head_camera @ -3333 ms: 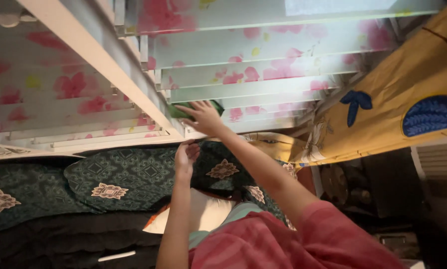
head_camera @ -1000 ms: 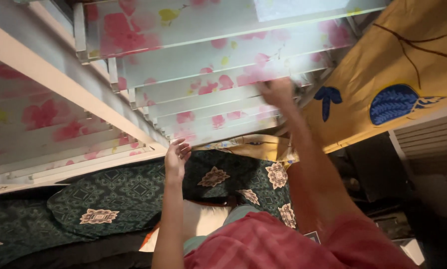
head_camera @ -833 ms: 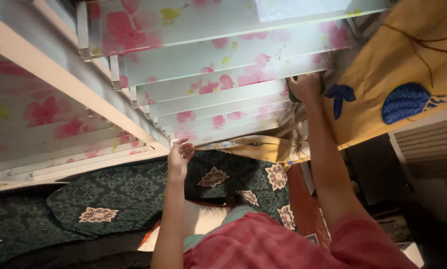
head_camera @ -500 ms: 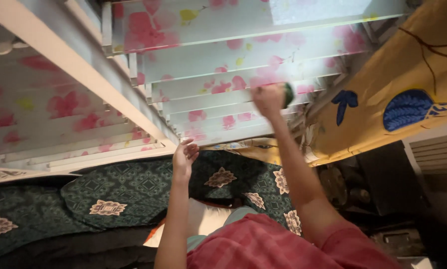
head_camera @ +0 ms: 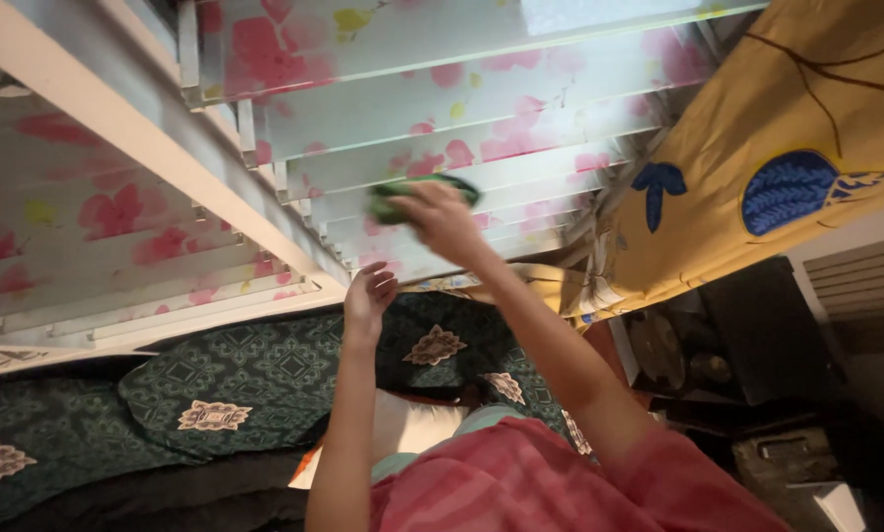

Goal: Cleaning glass louvered windows using a green cloth.

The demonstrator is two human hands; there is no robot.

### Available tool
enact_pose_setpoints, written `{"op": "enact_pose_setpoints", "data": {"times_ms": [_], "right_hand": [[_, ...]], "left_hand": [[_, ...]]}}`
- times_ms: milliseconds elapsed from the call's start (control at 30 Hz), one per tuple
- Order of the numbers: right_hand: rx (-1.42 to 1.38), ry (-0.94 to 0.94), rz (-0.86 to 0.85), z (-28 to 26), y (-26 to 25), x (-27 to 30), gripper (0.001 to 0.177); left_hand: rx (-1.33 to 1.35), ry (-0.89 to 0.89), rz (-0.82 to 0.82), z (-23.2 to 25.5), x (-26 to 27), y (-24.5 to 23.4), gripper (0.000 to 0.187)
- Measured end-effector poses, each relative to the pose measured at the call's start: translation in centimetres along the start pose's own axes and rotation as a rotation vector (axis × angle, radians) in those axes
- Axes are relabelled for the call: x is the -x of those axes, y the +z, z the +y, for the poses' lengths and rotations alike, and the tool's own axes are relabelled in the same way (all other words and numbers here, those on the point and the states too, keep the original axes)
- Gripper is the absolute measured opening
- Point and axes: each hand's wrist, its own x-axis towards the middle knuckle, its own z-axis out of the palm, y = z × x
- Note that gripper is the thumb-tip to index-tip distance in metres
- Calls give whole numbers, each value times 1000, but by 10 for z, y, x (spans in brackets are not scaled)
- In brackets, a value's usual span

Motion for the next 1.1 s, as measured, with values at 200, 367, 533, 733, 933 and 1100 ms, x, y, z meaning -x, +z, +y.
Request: {"op": "enact_pose_setpoints", "data": {"times_ms": [200,367,533,733,933,1100], "right_hand": [[-8,467,160,56,-109,84,58],[-107,907,510,107,-151,170,59],[266,813,457,95,-153,74,53],[694,661,378,135,-119,19,59],[119,379,182,20,-41,-74,50],[74,326,-4,-93,-15,-131,53]], "left_hand": [[-29,-3,-21,7,1,10,31],[-24,-9,-51,14,-6,16,31],[-31,-11,-37,21,-6,20,29],[-12,26,-28,27,8,10,30],[26,3,31,29,6,-2,33],[47,29,13,30,7,-3,32]]}}
